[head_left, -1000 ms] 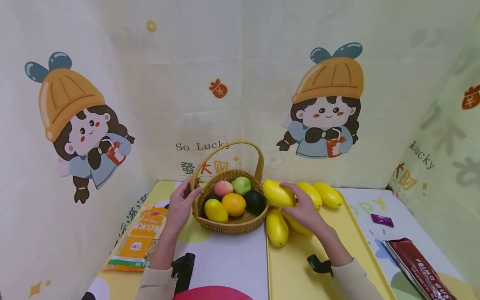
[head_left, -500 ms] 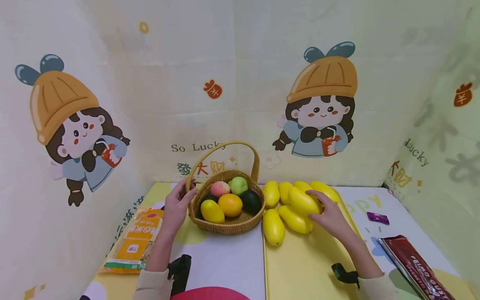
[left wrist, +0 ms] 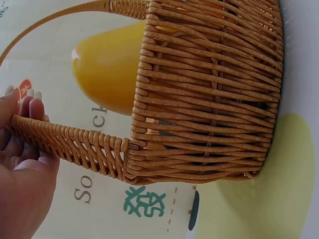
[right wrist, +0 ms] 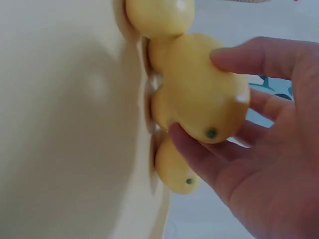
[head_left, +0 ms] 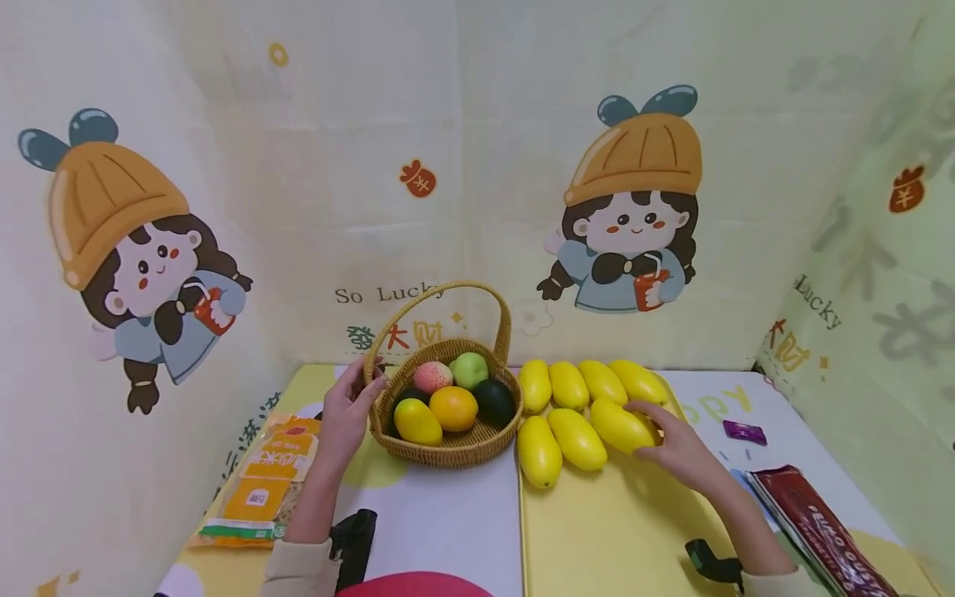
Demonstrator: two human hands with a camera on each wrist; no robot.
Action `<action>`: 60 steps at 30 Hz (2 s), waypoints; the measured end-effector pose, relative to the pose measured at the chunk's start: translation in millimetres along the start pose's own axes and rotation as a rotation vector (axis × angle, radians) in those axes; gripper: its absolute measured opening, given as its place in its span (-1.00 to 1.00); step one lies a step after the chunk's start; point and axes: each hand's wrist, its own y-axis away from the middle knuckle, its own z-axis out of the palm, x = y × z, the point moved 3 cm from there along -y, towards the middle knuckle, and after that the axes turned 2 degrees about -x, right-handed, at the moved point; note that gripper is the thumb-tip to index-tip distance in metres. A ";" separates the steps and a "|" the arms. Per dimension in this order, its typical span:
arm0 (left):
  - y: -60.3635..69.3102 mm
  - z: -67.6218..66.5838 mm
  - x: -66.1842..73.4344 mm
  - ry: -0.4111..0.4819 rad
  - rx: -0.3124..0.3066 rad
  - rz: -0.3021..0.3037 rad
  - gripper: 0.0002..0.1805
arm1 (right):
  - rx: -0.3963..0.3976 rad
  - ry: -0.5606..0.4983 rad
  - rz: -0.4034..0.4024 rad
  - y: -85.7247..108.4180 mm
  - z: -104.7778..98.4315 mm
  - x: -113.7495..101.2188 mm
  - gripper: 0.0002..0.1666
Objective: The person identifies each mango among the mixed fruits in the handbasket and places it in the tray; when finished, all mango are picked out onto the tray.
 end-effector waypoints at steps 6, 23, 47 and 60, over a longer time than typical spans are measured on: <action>2.7 1.4 -0.1 0.009 0.011 -0.015 -0.57 | -0.078 0.036 -0.011 -0.4 6.1 2.0 -0.24; 1.0 -0.8 0.3 -0.002 0.010 -0.002 -0.51 | -0.066 0.056 0.013 -3.0 18.8 2.0 -0.15; 2.7 -3.5 3.7 0.006 0.003 -0.036 -0.54 | 0.050 0.050 -0.067 -9.2 22.0 -8.7 -0.32; 1.7 0.9 7.0 0.046 0.005 -0.029 -0.58 | 0.089 -0.005 -0.220 -34.7 42.8 -49.2 -0.45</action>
